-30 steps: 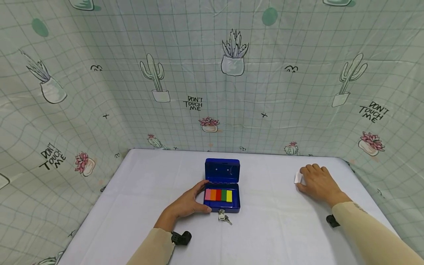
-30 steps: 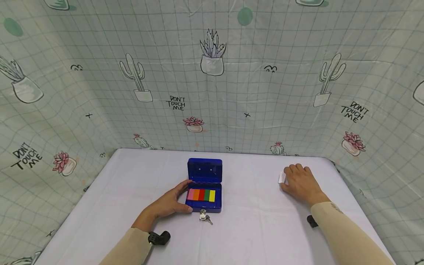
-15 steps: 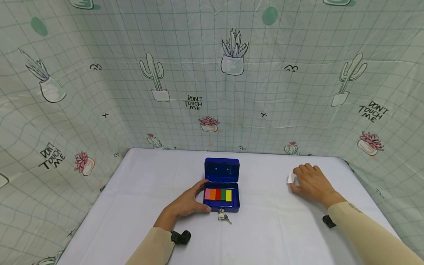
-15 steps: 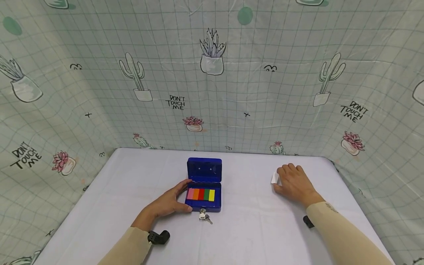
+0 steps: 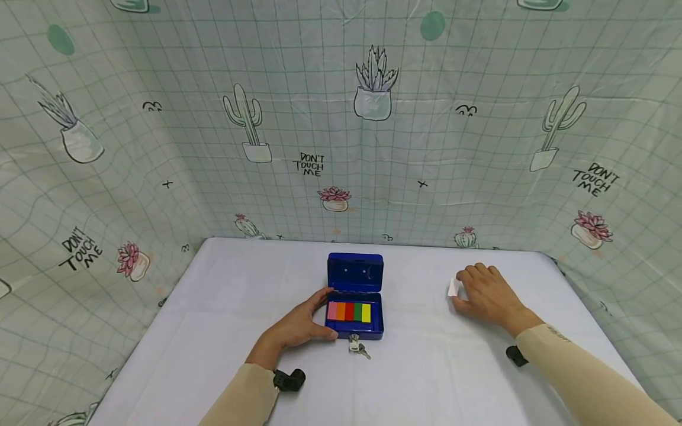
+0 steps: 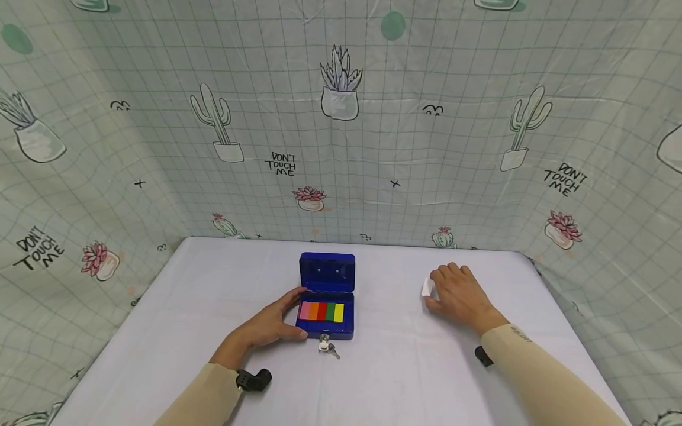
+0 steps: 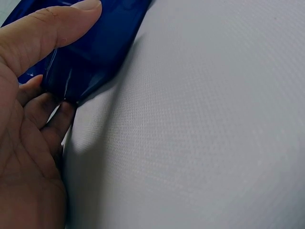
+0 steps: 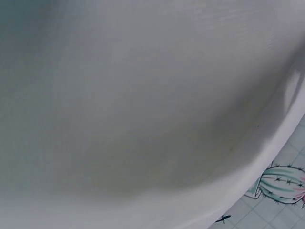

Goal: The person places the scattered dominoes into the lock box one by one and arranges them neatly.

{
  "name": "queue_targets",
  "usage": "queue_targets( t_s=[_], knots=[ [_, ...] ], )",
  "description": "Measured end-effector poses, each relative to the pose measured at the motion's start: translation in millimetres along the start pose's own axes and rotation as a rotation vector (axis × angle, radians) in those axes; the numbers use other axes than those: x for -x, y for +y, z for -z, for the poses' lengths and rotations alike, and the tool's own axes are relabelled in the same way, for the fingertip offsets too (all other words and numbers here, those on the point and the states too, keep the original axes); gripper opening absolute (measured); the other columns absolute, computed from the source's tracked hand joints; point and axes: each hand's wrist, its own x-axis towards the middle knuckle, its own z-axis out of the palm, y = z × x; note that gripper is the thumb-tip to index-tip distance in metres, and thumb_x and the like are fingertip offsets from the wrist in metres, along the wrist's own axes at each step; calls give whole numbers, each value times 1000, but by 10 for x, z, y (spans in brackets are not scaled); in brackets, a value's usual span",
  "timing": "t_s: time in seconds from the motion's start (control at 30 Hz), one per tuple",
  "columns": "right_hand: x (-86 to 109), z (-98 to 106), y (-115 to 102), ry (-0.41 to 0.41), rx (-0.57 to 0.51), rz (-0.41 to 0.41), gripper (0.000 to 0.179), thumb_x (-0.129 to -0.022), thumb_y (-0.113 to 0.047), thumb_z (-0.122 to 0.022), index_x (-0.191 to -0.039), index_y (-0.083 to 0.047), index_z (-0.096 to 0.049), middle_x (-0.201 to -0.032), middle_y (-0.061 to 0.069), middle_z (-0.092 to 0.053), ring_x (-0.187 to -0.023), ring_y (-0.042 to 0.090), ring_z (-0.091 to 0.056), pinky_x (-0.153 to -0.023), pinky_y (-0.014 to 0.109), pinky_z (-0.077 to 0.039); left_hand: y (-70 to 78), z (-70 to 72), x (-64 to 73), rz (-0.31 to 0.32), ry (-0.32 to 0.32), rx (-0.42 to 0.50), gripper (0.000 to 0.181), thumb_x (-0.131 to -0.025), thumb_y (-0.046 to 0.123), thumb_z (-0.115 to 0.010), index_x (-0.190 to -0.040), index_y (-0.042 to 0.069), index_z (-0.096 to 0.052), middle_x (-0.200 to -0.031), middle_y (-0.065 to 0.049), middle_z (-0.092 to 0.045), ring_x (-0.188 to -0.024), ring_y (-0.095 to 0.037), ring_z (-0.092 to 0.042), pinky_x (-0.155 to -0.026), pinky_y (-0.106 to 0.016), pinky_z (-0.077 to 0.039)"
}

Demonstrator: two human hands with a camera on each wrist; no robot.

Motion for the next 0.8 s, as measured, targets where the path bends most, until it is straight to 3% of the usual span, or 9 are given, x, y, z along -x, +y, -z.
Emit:
queue_targets(
  t_s=[0.8],
  knots=[
    [-143, 22, -313, 59, -10, 102, 44, -82, -38, -80, -104, -2, -67, -96, 10, -67, -89, 29, -58, -74, 39, -42, 13, -1, 18, -9, 6, -24, 106, -81, 24, -93, -166, 18, -32, -170, -14, -36, -158, -37, -31, -127, -70, -14]
  ],
)
